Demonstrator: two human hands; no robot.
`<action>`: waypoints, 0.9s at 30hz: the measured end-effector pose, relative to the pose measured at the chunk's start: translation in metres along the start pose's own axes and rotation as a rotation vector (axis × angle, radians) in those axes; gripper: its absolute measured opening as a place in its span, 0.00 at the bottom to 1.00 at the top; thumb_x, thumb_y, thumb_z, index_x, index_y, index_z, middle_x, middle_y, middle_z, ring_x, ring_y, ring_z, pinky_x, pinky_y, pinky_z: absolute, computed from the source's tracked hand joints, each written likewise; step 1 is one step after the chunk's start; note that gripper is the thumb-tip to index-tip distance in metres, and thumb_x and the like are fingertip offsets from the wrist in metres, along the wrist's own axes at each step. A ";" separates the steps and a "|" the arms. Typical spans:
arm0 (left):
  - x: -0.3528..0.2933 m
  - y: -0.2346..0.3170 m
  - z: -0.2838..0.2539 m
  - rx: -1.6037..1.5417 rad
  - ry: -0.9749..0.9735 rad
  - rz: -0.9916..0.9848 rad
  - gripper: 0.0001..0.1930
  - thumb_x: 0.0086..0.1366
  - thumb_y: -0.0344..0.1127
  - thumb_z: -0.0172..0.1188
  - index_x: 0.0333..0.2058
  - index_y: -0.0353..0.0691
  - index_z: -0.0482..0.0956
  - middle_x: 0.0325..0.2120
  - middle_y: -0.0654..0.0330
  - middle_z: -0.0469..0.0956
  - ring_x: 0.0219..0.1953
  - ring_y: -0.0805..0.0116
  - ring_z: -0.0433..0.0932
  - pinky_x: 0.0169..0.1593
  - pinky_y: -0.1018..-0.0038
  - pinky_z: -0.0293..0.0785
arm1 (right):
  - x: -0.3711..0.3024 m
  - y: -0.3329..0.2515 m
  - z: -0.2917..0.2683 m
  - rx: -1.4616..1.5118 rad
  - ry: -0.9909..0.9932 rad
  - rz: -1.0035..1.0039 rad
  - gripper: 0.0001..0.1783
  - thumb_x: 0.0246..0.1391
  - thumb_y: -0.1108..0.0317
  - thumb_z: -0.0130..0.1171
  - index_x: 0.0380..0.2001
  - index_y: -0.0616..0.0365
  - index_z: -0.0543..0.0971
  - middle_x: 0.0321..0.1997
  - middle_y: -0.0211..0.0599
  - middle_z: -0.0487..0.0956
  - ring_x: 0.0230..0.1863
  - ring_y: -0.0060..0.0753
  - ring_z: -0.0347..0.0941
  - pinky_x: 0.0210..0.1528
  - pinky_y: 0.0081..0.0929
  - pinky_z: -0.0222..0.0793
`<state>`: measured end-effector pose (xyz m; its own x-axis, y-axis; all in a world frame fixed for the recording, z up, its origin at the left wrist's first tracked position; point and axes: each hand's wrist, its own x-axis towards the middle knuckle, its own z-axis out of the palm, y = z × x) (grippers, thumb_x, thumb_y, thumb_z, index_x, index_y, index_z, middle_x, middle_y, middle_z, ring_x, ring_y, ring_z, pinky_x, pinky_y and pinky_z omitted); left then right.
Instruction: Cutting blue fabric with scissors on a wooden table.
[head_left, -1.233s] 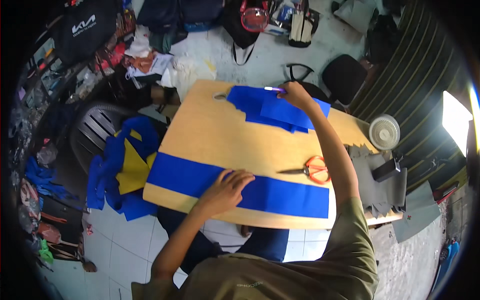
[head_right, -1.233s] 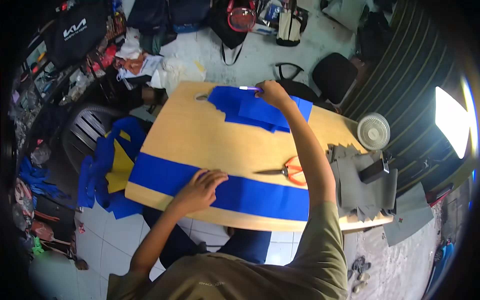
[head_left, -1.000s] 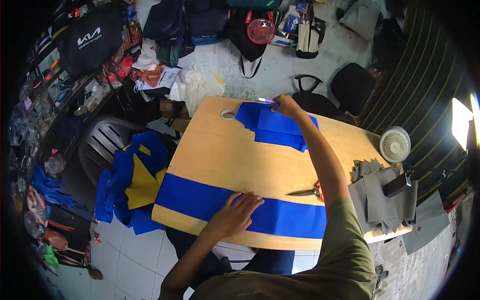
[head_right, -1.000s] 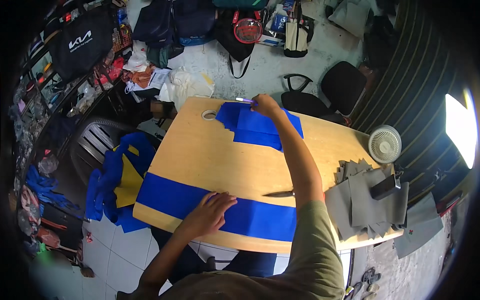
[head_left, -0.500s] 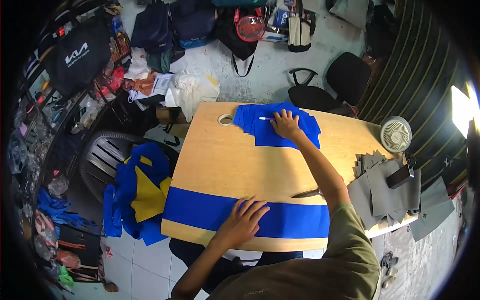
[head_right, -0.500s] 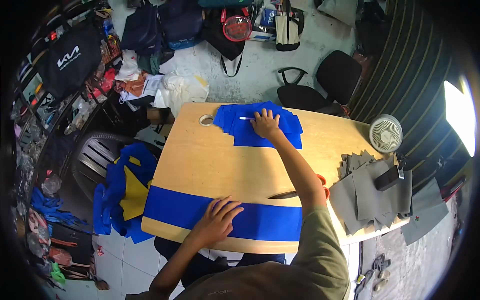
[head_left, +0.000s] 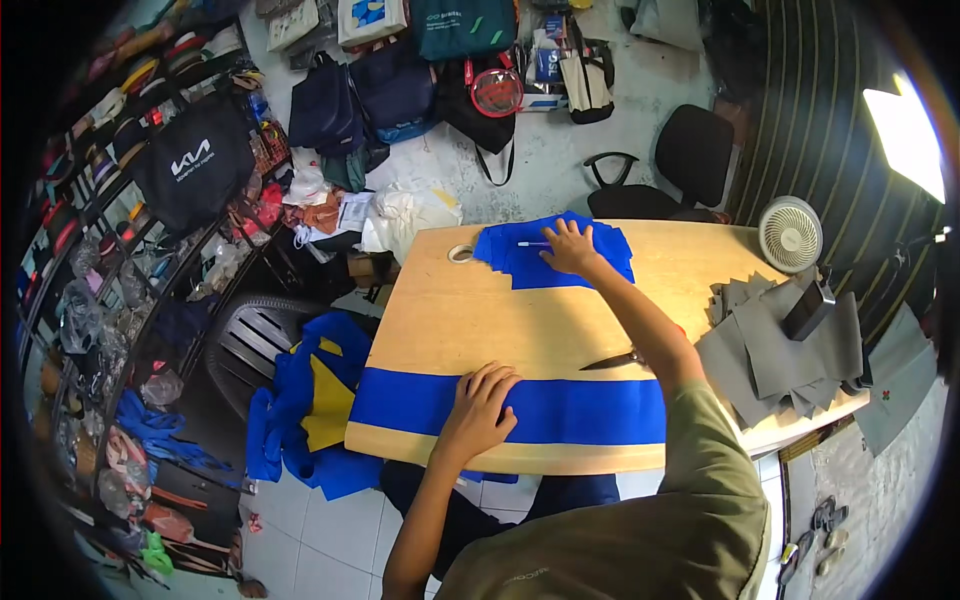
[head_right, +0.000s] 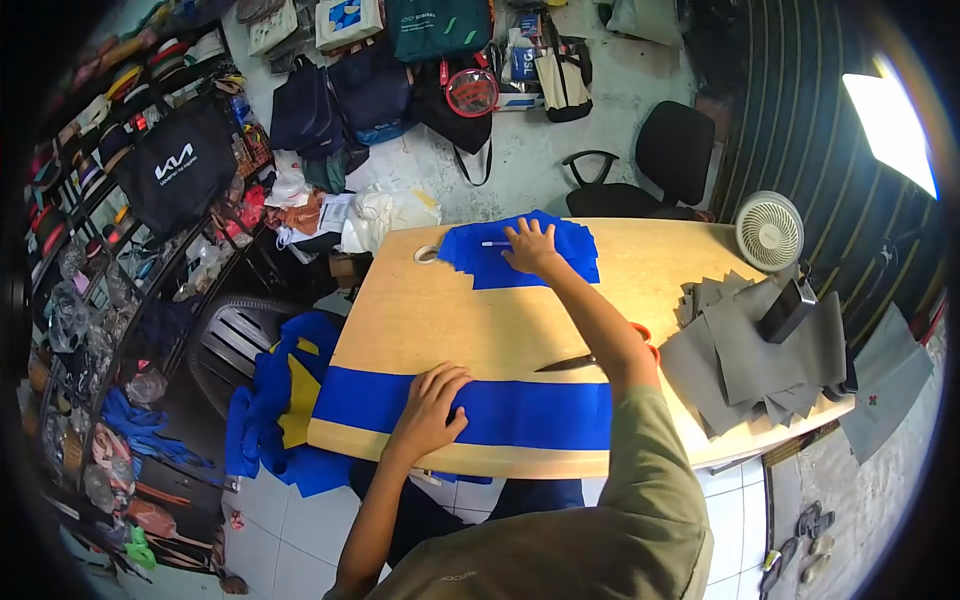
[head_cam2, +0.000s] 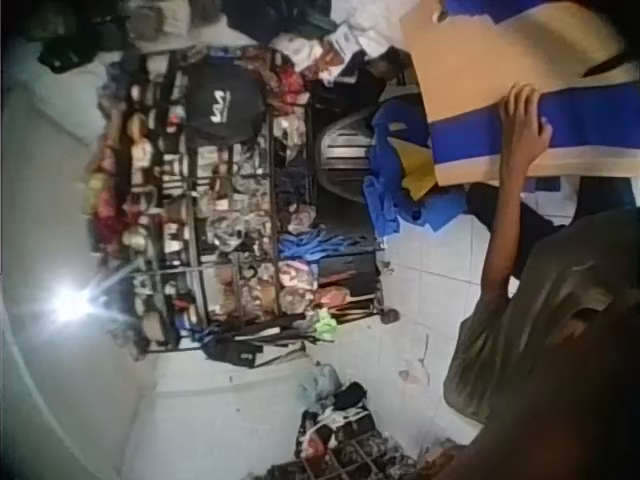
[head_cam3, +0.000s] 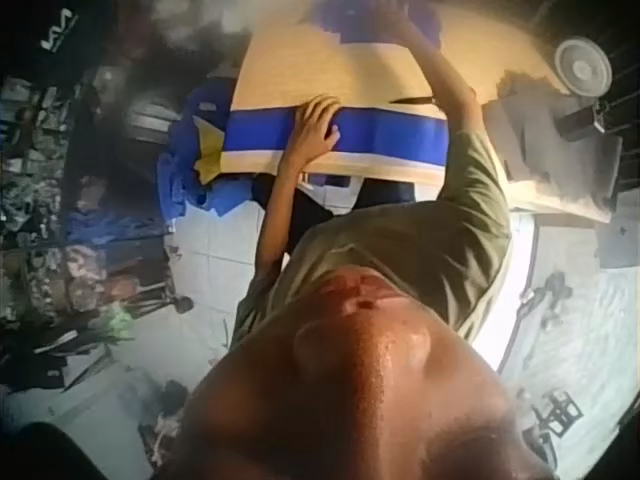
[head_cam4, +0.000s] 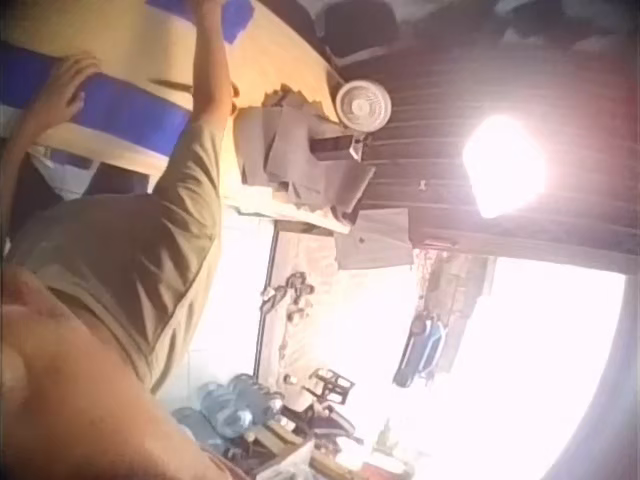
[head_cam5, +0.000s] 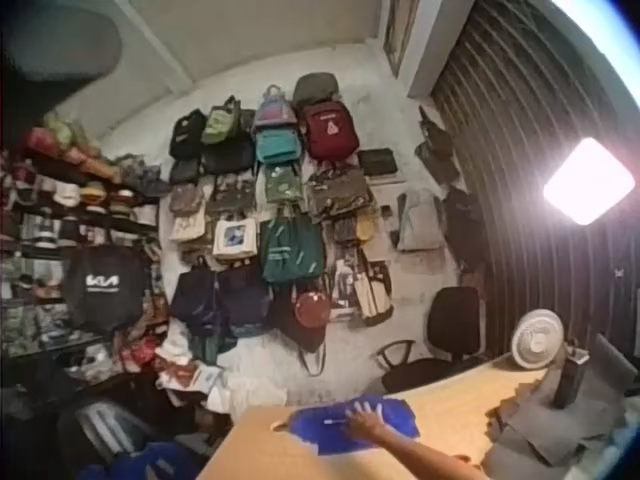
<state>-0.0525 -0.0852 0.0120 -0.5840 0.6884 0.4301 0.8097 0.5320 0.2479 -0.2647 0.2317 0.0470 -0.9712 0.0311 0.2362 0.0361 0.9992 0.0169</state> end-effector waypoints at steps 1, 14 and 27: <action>0.000 -0.002 0.002 -0.029 0.045 -0.016 0.25 0.58 0.34 0.61 0.55 0.42 0.73 0.56 0.55 0.71 0.61 0.53 0.66 0.65 0.55 0.61 | -0.006 0.003 -0.009 0.017 0.017 -0.025 0.34 0.60 0.44 0.57 0.67 0.41 0.67 0.71 0.45 0.63 0.70 0.51 0.59 0.64 0.71 0.54; -0.003 -0.007 0.002 -0.001 0.059 -0.172 0.16 0.56 0.38 0.64 0.44 0.47 0.79 0.45 0.62 0.73 0.51 0.58 0.70 0.55 0.59 0.65 | -0.197 0.092 -0.091 -0.129 -0.774 -0.141 0.39 0.44 0.70 0.66 0.63 0.44 0.70 0.47 0.41 0.82 0.47 0.45 0.80 0.44 0.42 0.75; -0.026 -0.004 0.012 0.156 0.077 -0.213 0.25 0.67 0.47 0.56 0.60 0.44 0.75 0.60 0.57 0.69 0.62 0.57 0.65 0.59 0.53 0.58 | -0.243 0.106 -0.073 0.484 -0.158 -0.159 0.30 0.49 0.71 0.64 0.58 0.59 0.71 0.43 0.48 0.82 0.42 0.40 0.81 0.46 0.32 0.76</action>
<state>-0.0416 -0.0993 -0.0103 -0.7294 0.5166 0.4484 0.6467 0.7345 0.2057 -0.0078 0.3282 0.0626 -0.9809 -0.1551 0.1176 -0.1905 0.8881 -0.4184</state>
